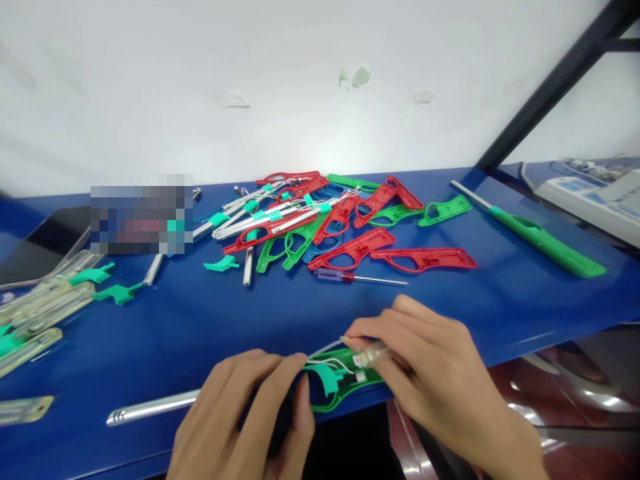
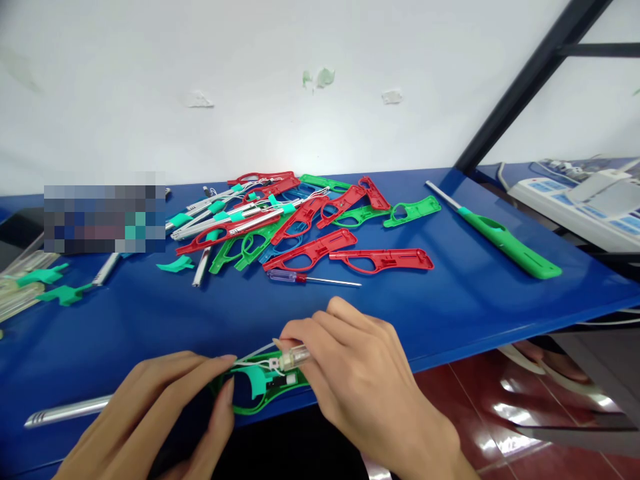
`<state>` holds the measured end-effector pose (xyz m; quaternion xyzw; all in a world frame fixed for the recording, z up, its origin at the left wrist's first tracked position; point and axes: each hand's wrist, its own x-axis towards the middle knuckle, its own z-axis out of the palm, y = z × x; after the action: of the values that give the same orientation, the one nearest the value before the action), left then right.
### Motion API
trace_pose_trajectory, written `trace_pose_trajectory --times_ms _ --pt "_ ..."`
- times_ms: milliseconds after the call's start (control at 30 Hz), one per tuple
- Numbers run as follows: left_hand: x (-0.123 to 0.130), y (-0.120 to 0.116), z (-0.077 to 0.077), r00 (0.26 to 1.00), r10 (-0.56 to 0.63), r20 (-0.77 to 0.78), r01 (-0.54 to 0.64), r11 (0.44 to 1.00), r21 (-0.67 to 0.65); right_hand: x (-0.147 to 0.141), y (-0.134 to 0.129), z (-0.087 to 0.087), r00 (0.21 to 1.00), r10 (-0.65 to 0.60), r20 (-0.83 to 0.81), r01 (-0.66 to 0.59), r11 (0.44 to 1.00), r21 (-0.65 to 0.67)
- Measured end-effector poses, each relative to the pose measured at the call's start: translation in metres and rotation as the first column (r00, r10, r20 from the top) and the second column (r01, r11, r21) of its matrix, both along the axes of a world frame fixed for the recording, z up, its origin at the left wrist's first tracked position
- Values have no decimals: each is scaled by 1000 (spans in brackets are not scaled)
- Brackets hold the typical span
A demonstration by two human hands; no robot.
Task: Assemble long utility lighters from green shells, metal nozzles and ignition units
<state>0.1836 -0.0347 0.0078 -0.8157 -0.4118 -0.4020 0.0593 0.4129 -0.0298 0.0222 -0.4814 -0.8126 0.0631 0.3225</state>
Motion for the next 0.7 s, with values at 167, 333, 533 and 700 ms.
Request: trace_pose_trajectory --times_ms 167,333,533,700 --pt "-2 1 -2 999 -40 14 41 999 -19 3 -5 -2 1000 26 -10 -27 999 -18" --pt "-3 1 -2 999 -38 18 38 999 -2 3 -3 -3 998 43 -37 -43 999 -3" --pt "-3 0 -3 999 -23 25 24 999 -35 0 -2 -1 999 19 -49 -20 1000 -20" --pt "-2 2 0 1000 5 19 -4 1000 -26 0 -3 -1 998 17 -56 -20 998 -59"
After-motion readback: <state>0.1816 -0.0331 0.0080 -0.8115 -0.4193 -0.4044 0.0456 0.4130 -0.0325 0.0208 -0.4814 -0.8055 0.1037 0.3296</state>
